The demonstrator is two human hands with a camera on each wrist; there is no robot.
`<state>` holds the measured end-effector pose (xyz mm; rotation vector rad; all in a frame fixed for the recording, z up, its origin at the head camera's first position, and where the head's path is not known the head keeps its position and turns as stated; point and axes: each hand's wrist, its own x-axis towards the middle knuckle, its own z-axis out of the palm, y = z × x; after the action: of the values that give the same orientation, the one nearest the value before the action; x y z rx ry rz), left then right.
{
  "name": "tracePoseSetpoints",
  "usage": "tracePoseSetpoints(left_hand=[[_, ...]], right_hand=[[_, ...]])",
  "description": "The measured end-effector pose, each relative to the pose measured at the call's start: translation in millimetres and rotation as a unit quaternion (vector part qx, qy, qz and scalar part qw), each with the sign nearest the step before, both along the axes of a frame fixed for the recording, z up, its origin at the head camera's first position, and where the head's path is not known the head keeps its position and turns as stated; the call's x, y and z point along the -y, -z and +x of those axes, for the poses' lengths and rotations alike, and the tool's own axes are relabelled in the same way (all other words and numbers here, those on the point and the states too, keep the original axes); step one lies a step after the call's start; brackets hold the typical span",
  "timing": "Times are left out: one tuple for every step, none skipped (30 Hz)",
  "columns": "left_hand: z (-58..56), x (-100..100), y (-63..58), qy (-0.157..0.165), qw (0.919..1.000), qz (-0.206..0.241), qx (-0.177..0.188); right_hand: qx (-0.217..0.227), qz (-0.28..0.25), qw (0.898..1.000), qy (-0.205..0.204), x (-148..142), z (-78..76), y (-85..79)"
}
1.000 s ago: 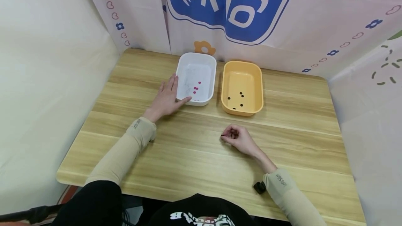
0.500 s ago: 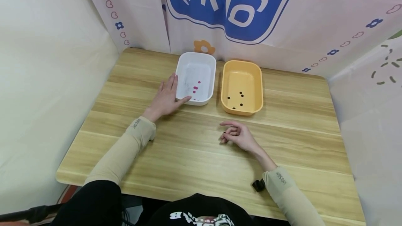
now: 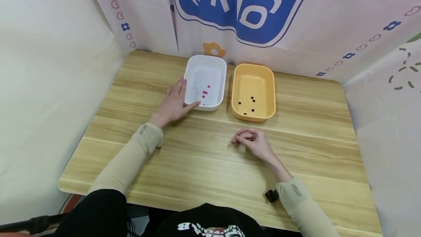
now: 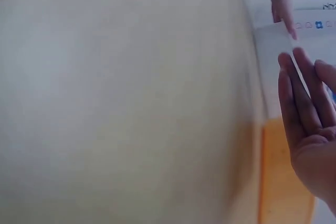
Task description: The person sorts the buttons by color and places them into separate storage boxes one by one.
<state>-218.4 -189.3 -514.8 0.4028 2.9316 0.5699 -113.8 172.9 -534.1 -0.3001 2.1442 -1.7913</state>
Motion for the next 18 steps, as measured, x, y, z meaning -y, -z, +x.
tracePoseSetpoints(left_hand=[[-0.2, 0, 0.2, 0.000, 1.0000, -0.001, 0.000], [0.1, 0, -0.3, -0.001, 1.0000, 0.000, 0.001], [-0.1, 0, -0.1, -0.001, 1.0000, -0.001, 0.000], [0.0, 0, -0.3, -0.001, 1.0000, -0.001, 0.000], [0.1, 0, -0.4, -0.002, 1.0000, -0.001, 0.000], [-0.1, 1, -0.2, -0.002, 1.0000, -0.002, -0.001], [-0.2, 1, 0.0, -0.003, 1.0000, -0.003, -0.002], [0.1, 1, -0.4, -0.003, 1.0000, -0.003, -0.001], [0.0, 2, -0.1, -0.003, 1.0000, -0.003, -0.002], [0.1, 2, -0.2, -0.003, 1.0000, -0.004, -0.001], [0.2, 2, -0.2, -0.003, 1.0000, -0.005, -0.001], [0.1, 2, 0.1, -0.003, 1.0000, -0.006, -0.002], [0.4, 2, -0.3, -0.003, 1.0000, -0.007, -0.002], [0.6, 2, -0.5, -0.003, 1.0000, -0.007, -0.001], [0.4, 2, -0.1, -0.003, 1.0000, -0.008, -0.002], [0.3, 2, 0.0, -0.002, 1.0000, -0.009, -0.002], [0.3, 1, -0.1, -0.002, 1.0000, -0.008, -0.002], [0.0, 1, 0.3, -0.001, 1.0000, -0.010, -0.002]], right_hand=[[-0.013, -0.008, 1.000, 0.007, 0, -1.0, -3.2], [-0.027, -0.016, 0.999, 0.015, -1, -2.5, -7.4], [-0.042, -0.023, 0.999, 0.025, -1, -4.5, -11.7], [-0.060, -0.030, 0.997, 0.034, -1, -7.3, -15.7], [-0.078, -0.036, 0.995, 0.043, -2, -10.8, -19.1], [-0.096, -0.040, 0.993, 0.053, -2, -15.0, -22.4], [-0.112, -0.042, 0.991, 0.067, -2, -19.7, -25.6], [-0.133, -0.038, 0.987, 0.081, -3, -24.9, -28.6], [-0.153, -0.035, 0.983, 0.095, -3, -30.5, -31.3], [-0.169, -0.033, 0.979, 0.108, -3, -36.4, -34.2], [-0.183, -0.029, 0.975, 0.124, -3, -42.5, -36.7], [-0.196, -0.024, 0.970, 0.140, -3, -48.8, -39.0], [-0.206, -0.020, 0.966, 0.156, -3, -54.8, -41.2], [-0.214, -0.012, 0.961, 0.172, -3, -60.8, -42.6], [-0.220, -0.007, 0.957, 0.189, -3, -66.5, -43.5], [-0.224, -0.001, 0.953, 0.205, -4, -71.8, -44.1], [-0.227, 0.006, 0.949, 0.220, -4, -76.5, -44.0], [-0.228, 0.013, 0.945, 0.234, -4, -80.2, -44.4]])
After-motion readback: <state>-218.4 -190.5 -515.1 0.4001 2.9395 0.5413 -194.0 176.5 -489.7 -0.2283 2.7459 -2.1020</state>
